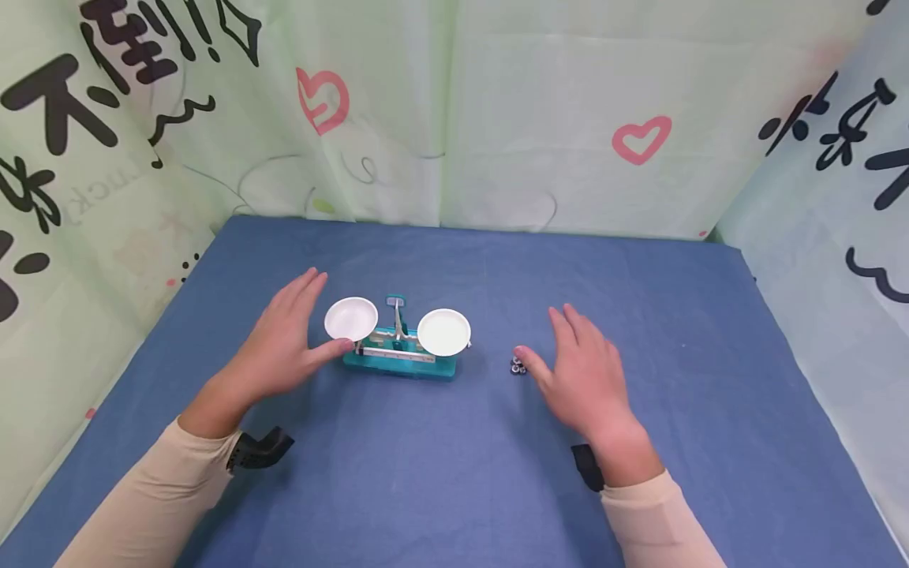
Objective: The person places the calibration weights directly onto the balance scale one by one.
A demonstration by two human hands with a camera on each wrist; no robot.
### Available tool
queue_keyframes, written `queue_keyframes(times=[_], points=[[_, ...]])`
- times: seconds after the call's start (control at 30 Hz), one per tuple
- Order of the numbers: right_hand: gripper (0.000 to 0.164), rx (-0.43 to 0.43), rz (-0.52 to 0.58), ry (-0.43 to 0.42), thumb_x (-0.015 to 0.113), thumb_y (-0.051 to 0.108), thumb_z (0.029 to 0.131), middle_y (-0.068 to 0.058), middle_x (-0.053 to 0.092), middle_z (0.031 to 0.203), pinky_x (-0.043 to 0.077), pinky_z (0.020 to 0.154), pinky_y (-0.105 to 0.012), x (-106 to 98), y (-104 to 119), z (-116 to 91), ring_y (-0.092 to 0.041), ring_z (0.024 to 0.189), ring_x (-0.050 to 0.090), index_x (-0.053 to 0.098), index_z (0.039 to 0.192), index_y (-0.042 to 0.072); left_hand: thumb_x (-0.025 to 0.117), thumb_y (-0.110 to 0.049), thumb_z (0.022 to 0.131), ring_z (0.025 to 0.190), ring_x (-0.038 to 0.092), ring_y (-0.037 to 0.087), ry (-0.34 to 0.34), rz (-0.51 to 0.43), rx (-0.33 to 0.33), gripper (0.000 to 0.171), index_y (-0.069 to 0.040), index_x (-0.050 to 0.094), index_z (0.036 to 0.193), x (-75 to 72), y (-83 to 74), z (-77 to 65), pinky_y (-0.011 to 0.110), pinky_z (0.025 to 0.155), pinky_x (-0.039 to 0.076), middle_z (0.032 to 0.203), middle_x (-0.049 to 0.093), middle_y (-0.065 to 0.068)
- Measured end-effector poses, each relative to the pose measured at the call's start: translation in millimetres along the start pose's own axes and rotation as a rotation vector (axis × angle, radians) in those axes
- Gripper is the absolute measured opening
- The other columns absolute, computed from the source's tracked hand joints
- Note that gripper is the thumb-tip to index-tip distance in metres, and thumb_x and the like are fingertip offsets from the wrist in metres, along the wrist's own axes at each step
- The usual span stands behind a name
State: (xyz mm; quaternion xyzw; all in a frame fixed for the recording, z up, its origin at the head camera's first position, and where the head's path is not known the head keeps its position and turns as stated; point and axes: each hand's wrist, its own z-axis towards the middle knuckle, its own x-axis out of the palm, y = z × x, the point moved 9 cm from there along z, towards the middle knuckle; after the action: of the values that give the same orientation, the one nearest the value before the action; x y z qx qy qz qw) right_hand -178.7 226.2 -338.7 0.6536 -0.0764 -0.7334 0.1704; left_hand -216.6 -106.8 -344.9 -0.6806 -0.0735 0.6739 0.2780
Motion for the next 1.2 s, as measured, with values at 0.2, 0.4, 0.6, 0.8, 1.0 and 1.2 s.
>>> queue_keyframes(times=[0.2, 0.4, 0.6, 0.8, 1.0, 1.2], points=[[0.067, 0.018, 0.101, -0.031, 0.063, 0.037, 0.099, -0.032, 0.043, 0.144, 0.033, 0.103, -0.066, 4.0, -9.0, 2.4, -0.051, 0.130, 0.040, 0.044, 0.143, -0.010, 0.084, -0.033, 0.084, 0.147, 0.021, 0.039, 0.019, -0.196, -0.010, 0.100, -0.002, 0.023, 0.158, 8.1, 19.6, 0.5, 0.059, 0.113, 0.026, 0.162, 0.022, 0.019], [0.056, 0.019, 0.160, -0.049, 0.067, 0.026, 0.098, -0.030, 0.054, 0.133, 0.042, 0.095, -0.062, 11.3, -19.8, 3.5, -0.045, 0.119, 0.053, 0.051, 0.138, -0.009, 0.086, -0.025, 0.082, 0.140, 0.036, 0.042, 0.020, -0.283, -0.042, 0.095, -0.001, 0.031, 0.155, 18.7, 37.5, 2.2, 0.056, 0.109, 0.035, 0.157, 0.032, 0.021], [0.046, 0.019, 0.174, 0.006, 0.068, 0.017, 0.096, -0.027, 0.059, 0.130, 0.043, 0.095, -0.060, 24.3, -28.2, 6.0, -0.043, 0.116, 0.056, 0.056, 0.134, -0.007, 0.085, -0.022, 0.083, 0.134, 0.044, 0.043, 0.040, -0.381, -0.098, 0.087, -0.001, 0.036, 0.152, 35.1, 55.7, 3.9, 0.055, 0.107, 0.039, 0.150, 0.039, 0.024], [0.047, 0.031, 0.174, 0.080, 0.070, 0.013, 0.095, -0.026, 0.059, 0.131, 0.043, 0.097, -0.060, 36.9, -34.4, 7.8, -0.043, 0.118, 0.055, 0.056, 0.135, -0.007, 0.083, -0.017, 0.085, 0.128, 0.053, 0.038, 0.072, -0.487, -0.157, 0.076, 0.001, 0.042, 0.147, 51.3, 66.8, 3.7, 0.049, 0.103, 0.044, 0.143, 0.049, 0.022], [0.045, 0.053, 0.159, 0.139, 0.070, 0.013, 0.095, -0.027, 0.058, 0.132, 0.043, 0.098, -0.059, 47.4, -39.4, 10.7, -0.044, 0.120, 0.054, 0.057, 0.134, -0.006, 0.079, -0.018, 0.088, 0.117, 0.061, 0.035, 0.078, -0.480, -0.210, 0.057, 0.003, 0.055, 0.135, 63.2, 72.8, 4.9, 0.046, 0.095, 0.051, 0.128, 0.062, 0.021], [0.042, 0.060, 0.140, 0.172, 0.069, 0.012, 0.095, -0.027, 0.059, 0.130, 0.042, 0.099, -0.059, 55.7, -43.4, 13.7, -0.045, 0.121, 0.053, 0.060, 0.132, -0.006, 0.078, -0.015, 0.089, 0.110, 0.065, 0.031, 0.088, -0.506, -0.208, 0.044, 0.003, 0.061, 0.125, 72.5, 74.8, 6.7, 0.044, 0.091, 0.053, 0.119, 0.068, 0.018]])
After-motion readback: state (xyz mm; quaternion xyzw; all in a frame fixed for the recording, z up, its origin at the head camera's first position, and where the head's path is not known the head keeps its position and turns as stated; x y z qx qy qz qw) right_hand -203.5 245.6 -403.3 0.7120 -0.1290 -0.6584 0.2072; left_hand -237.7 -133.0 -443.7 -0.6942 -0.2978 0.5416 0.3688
